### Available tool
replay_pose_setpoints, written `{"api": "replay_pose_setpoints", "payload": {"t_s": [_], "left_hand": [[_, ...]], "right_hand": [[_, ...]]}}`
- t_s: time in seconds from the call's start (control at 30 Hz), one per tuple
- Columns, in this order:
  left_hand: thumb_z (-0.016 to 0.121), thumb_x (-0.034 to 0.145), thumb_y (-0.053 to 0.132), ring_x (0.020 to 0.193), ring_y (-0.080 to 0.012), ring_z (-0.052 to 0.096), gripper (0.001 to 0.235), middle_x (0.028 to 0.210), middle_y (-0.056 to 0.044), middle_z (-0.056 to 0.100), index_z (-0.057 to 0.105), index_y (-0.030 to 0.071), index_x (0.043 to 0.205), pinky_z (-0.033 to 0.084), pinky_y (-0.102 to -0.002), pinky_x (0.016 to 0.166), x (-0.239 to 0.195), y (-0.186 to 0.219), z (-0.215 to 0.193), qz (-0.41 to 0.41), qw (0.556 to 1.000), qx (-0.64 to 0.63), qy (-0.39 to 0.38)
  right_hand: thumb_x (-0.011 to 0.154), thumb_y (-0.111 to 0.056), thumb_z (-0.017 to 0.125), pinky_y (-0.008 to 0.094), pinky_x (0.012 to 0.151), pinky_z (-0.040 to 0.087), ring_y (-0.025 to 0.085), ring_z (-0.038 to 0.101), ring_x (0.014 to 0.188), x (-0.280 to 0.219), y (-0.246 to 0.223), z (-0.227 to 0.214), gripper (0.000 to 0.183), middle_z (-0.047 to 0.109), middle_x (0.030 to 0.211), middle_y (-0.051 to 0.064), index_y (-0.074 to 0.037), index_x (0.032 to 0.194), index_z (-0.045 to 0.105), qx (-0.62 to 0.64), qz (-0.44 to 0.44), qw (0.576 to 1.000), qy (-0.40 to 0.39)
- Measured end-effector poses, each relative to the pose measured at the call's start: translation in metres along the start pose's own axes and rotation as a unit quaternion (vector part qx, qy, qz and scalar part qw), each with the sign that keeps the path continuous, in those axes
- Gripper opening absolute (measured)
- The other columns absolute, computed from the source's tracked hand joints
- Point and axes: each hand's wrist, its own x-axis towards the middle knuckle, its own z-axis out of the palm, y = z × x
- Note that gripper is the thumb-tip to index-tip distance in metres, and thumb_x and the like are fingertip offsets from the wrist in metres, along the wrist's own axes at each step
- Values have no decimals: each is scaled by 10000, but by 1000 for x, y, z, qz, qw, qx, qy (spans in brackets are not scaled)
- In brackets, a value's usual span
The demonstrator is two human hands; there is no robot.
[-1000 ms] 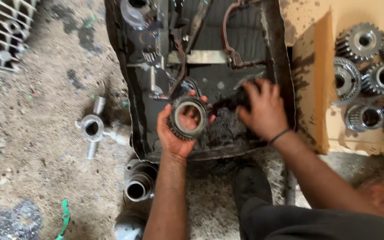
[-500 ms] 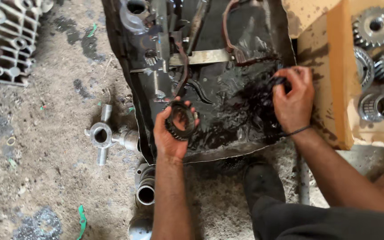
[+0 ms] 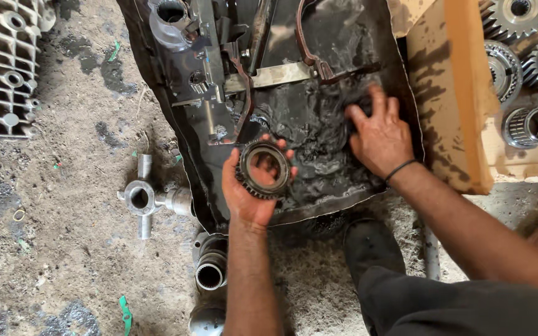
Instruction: The person scrubs various metal gears and small cylindrical parts with a dark cloth in a shallow oil-filled tray, then places the cleaned parts into a cardboard box. The person repeats this process for multiple parts throughout the clip.
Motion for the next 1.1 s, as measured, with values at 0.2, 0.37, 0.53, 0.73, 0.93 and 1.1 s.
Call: {"api": "replay_pose_setpoints", "payload": {"t_s": [0.2, 0.37, 0.53, 0.73, 0.93, 1.1], "left_hand": [[540, 983, 486, 1154, -298, 641, 576, 1270, -143, 663, 594, 62, 1368, 547, -483, 935, 3, -4, -5, 59, 996, 60, 39], [521, 978, 564, 1113, -308, 650, 616, 1229, -147, 680, 611, 68, 1333, 549, -493, 902, 7, -7, -2, 41, 997, 50, 50], [482, 1026, 604, 1169, -322, 655, 650, 1244, -165, 679, 613, 34, 1310, 538, -468, 1045, 8, -16, -2, -46, 996, 5, -81], [458, 1043, 469, 1161, -266, 654, 464, 1255, -91, 683, 627, 119, 1298, 543, -465, 991, 6, -14, -18, -19, 998, 27, 61], [418, 995, 522, 1153, -256, 659, 538, 1258, -92, 698, 639, 123, 1282, 555, -435, 958, 4, -12, -16, -103, 992, 35, 64], [442, 1030, 463, 1154, -255, 644, 471, 1232, -79, 688, 604, 124, 1314, 516, -447, 1011, 5, -15, -1, -29, 995, 55, 83]], "right_hand": [[769, -145, 772, 476, 1026, 508, 389, 503, 1307, 5, 2, 14, 342, 481, 1474, 193, -147, 1109, 737, 237, -81, 967, -52], [773, -28, 676, 451, 1190, 445, 295, 530, 1404, -5, -22, -7, 354, 584, 1353, 123, -172, 1095, 704, 464, -149, 872, -46], [743, -72, 723, 446, 1098, 432, 337, 509, 1271, -19, -92, -34, 518, 578, 1376, 100, -240, 1233, 744, 325, -376, 867, -31], [730, -151, 800, 471, 1053, 488, 320, 558, 1210, 22, -87, -48, 440, 569, 1322, 118, -176, 1163, 726, 218, -375, 895, 104], [749, -73, 795, 383, 886, 568, 301, 563, 1249, 15, -93, -46, 337, 591, 1297, 77, -196, 1051, 711, 170, -495, 850, 62], [668, -73, 777, 376, 862, 604, 306, 599, 1175, 25, -79, -36, 428, 602, 1266, 79, -193, 1074, 716, 249, -365, 897, 25]]}}
